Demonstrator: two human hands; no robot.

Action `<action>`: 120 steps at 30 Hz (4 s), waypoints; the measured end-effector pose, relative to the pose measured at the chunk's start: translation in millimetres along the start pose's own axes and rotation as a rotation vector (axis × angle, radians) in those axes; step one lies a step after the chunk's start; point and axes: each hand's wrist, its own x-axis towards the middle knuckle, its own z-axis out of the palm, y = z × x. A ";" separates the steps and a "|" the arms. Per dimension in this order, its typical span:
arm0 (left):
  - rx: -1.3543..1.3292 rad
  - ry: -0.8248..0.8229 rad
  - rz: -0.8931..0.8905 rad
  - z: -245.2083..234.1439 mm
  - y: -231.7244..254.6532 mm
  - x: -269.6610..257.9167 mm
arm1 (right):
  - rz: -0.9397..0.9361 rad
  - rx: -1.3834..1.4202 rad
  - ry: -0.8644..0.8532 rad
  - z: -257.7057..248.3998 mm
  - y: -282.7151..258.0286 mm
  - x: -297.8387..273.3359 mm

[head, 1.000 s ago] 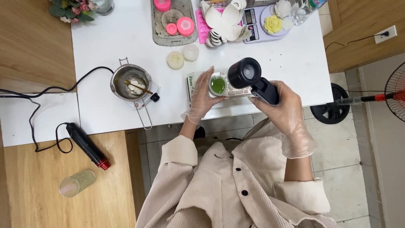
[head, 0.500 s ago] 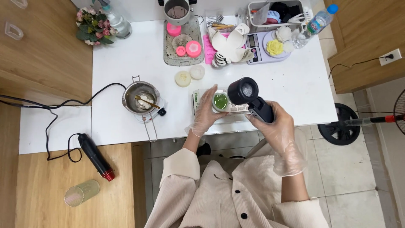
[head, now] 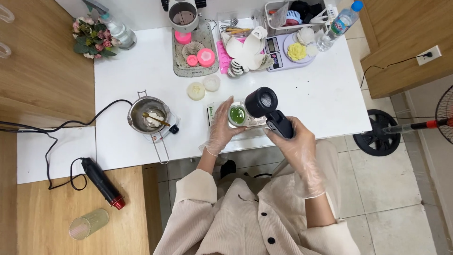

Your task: Crafting a custom candle by melting wax, adding colorant, and preparing a heart-shaped mold.

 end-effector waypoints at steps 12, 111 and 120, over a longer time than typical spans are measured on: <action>-0.040 -0.034 -0.031 3.7 0.2 -5.7 | -0.046 -0.146 0.033 -13.9 -26.2 -7.5; 0.024 -0.078 -0.118 -5.4 14.3 -1.2 | 0.167 -0.136 -0.205 -10.5 -2.4 19.2; -0.019 -0.048 -0.082 -3.8 8.4 -2.1 | 0.219 -0.186 -0.152 -13.9 1.5 14.5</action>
